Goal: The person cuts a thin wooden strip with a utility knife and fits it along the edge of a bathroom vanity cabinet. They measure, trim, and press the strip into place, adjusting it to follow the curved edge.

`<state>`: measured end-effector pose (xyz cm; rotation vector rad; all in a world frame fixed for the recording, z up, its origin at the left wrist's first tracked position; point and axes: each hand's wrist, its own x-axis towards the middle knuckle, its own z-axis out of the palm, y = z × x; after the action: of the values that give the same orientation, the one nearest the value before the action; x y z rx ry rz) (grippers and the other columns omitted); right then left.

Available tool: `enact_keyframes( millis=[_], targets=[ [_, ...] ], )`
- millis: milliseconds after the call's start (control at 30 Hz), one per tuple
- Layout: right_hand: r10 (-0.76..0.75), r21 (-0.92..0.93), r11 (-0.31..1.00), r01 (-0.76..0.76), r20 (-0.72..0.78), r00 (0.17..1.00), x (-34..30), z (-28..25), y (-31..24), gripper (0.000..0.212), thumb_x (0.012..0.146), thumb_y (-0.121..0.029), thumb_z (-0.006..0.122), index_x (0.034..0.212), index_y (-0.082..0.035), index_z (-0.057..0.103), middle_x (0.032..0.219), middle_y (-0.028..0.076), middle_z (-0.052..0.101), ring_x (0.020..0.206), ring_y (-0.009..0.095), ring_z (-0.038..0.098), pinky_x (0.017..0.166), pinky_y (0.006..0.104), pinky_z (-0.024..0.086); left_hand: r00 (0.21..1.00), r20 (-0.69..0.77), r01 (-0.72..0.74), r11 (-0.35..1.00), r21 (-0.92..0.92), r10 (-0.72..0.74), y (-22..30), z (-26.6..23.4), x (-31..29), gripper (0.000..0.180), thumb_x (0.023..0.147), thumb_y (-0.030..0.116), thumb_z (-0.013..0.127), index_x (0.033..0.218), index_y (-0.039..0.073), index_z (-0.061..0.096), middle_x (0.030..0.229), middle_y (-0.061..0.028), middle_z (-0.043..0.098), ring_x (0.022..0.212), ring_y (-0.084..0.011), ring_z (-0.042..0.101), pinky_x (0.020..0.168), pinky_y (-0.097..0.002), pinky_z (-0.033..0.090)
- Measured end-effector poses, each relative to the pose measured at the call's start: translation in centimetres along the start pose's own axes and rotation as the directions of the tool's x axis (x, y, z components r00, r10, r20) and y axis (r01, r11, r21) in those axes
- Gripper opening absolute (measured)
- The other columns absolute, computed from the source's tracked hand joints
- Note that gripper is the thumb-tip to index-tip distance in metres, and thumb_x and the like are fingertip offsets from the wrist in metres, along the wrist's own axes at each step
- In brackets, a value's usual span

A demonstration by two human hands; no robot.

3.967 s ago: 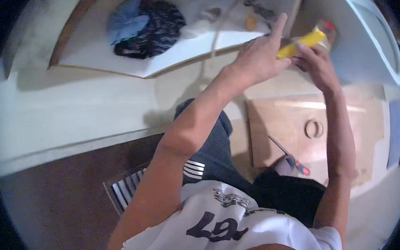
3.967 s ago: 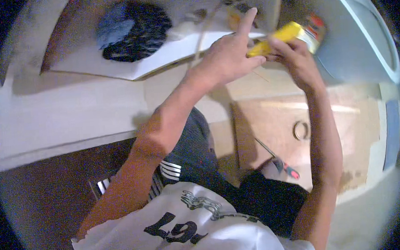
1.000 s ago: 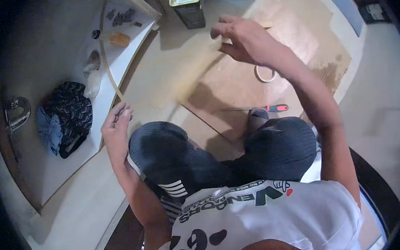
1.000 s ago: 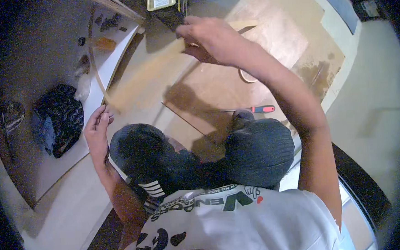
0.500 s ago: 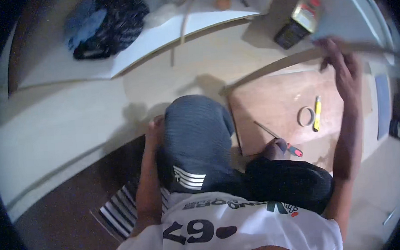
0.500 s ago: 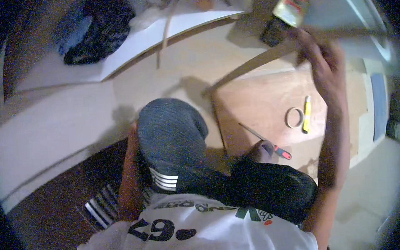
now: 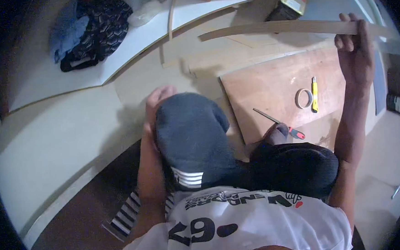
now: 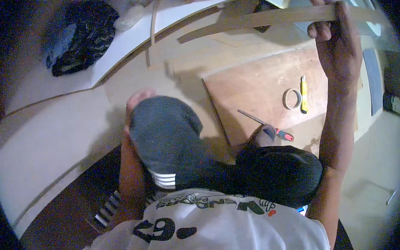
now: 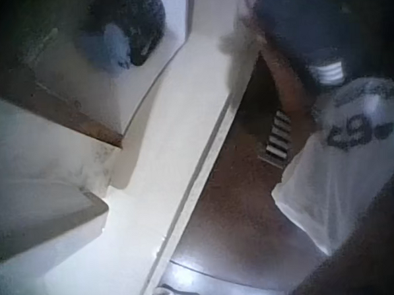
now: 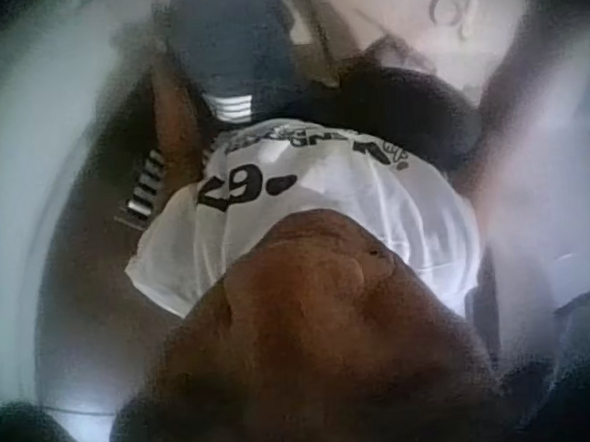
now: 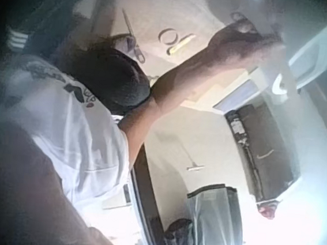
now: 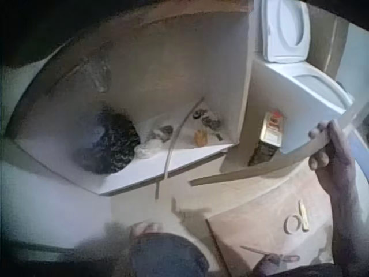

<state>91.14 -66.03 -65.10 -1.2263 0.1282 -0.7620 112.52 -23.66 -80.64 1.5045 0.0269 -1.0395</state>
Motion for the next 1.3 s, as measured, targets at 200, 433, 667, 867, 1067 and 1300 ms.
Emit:
enact_keyframes(
  millis=[200,433,667,867,1067,1300],
  targets=[
    [0.129,0.151,0.982,-0.116,-0.085,0.988,-0.3,-0.3,-1.3,0.036,0.1,-0.027,0.043,0.118,0.002,0.053,0.117,0.02,0.059,0.065,0.008,0.05,0.07,0.0295,0.048,0.888,0.45,0.158,0.855,-0.493,0.095,3.6,5.4,6.9,0.066,0.095,0.049,0.044,0.137,0.001,0.03,0.139,-0.021,0.039,0.127,-0.0333,0.041,0.102,-0.0461,0.038],
    [0.323,0.161,0.941,-0.296,-0.175,0.93,-2.6,-2.8,3.6,0.039,0.096,-0.025,0.052,0.126,0.0,0.049,0.089,0.001,0.058,0.068,0.006,0.051,0.072,0.0291,0.048,0.943,0.156,-0.147,0.788,-0.598,0.294,6.1,4.0,6.5,0.023,0.093,0.026,0.057,0.104,0.006,0.053,0.11,-0.0158,0.06,0.111,-0.0295,0.057,0.089,-0.043,0.048],
    [0.537,0.286,0.839,-0.463,-0.296,0.79,-6.9,-8.7,9.3,0.039,0.094,-0.025,0.056,0.125,-0.003,0.05,0.088,-0.002,0.055,0.079,0.009,0.052,0.073,0.0272,0.046,0.877,-0.157,-0.479,0.814,-0.327,0.453,10.9,7.1,1.8,0.016,0.093,0.013,0.055,0.094,-0.003,0.057,0.093,-0.015,0.064,0.086,-0.0261,0.066,0.073,-0.038,0.055],
    [0.751,-0.326,0.556,-0.764,-0.198,0.63,-11.3,-8.5,11.6,0.037,0.087,-0.019,0.063,0.118,0.0,0.055,0.096,0.008,0.063,0.078,0.018,0.062,0.068,0.0297,0.054,0.805,-0.247,-0.57,0.818,-0.07,0.54,13.6,10.0,-1.1,0.017,0.092,0.009,0.054,0.092,-0.007,0.059,0.087,-0.0157,0.064,0.077,-0.023,0.067,0.068,-0.0339,0.056],
    [0.71,-0.886,0.397,-0.238,0.132,0.692,-24.5,-10.3,17.9,0.051,0.067,-0.022,0.079,0.11,-0.003,0.06,0.089,0.017,0.065,0.084,0.025,0.063,0.075,0.0363,0.051,0.806,-0.202,-0.555,0.829,0.068,0.557,14.5,11.9,-2.2,0.015,0.091,0.009,0.055,0.093,-0.005,0.059,0.087,-0.014,0.065,0.074,-0.0218,0.067,0.067,-0.0339,0.057],
    [0.788,-0.992,0.091,-0.092,0.015,0.615,-28.8,-11.4,19.8,0.029,0.074,-0.028,0.065,0.094,-0.007,0.063,0.088,0.02,0.064,0.082,0.038,0.062,0.072,0.0437,0.051,0.788,-0.211,-0.559,0.816,0.15,0.579,15.4,12.2,-1.5,0.016,0.091,0.009,0.057,0.095,-0.007,0.059,0.086,-0.0126,0.065,0.072,-0.0188,0.066,0.066,-0.0302,0.057]
  ],
)
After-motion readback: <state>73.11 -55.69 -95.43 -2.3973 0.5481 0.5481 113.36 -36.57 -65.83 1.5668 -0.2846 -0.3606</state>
